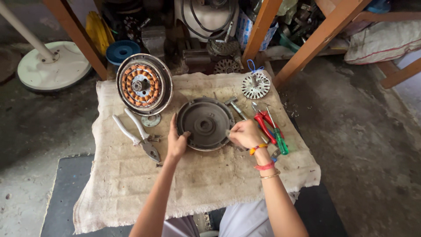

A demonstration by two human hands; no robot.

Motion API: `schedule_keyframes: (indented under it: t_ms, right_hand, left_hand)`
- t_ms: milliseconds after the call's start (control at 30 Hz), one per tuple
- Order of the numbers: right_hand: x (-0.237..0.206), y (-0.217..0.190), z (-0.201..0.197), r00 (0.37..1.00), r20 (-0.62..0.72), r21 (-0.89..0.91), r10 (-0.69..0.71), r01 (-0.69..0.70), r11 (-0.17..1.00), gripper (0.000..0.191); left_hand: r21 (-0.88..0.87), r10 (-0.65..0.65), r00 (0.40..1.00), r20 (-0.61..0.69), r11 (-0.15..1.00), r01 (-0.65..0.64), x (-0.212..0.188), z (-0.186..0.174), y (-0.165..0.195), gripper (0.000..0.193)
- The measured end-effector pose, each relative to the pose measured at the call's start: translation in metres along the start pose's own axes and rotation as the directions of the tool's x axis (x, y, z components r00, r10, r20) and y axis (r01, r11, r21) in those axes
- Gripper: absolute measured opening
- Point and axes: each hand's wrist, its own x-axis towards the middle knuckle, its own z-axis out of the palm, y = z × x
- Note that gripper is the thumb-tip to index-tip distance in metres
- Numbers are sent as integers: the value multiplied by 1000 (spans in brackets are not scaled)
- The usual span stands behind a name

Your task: The person disassembles a ceiling fan motor at a workbench. They unscrew screws from the round metal fan housing by hand, hold the housing steady, tap and pry around its edge, and use screwdrivers and pliers from the bench to loosen fasteners, with the fan stator and blade holder resting nearby on the cloth.

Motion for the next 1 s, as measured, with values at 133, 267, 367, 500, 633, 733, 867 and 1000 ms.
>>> schedule_keyframes:
  t_ms: [133, 267, 367, 500, 633, 733, 867, 1000]
  right_hand:
    - [10, -3, 7, 882, -347, -325, -320, 207, 923, 9]
    - [46, -6, 17, 771, -375, -683, -514, 145, 716, 9]
    - [77, -14, 8, 827, -265, -618, -497, 250, 746, 8]
    - [78, -15, 11, 831, -287, -475, -477, 309, 824, 5]
    - [53, -8, 18, 822, -251, -583, -511, 293, 758, 4]
    - [39, -4, 12, 883, -232, -589, -408, 207, 781, 7]
    - [36, 0, 17, 848, -299, -558, -438, 217, 801, 5]
    - [57, -3, 29, 803, -363, -602, -474, 186, 776, 18]
  left_hand:
    - [243, 48, 981, -187, 970, -2, -18, 19, 9, 81]
    - [308, 80, 979, -190, 951, -18, -20, 24, 17, 86]
    - [367, 163, 973, -161, 925, -95, -17, 20, 17, 89]
    - [363, 78, 987, -143, 932, -21, -15, 15, 8, 88]
    - [354, 33, 994, -104, 935, 6, 3, 5, 2, 87]
    - [278, 25, 1000, 8, 960, -26, 23, -2, 2, 85]
    - [194, -74, 989, -128, 976, 99, 24, 5, 3, 74]
    - [111, -112, 973, -201, 984, 136, 13, 12, 4, 74]
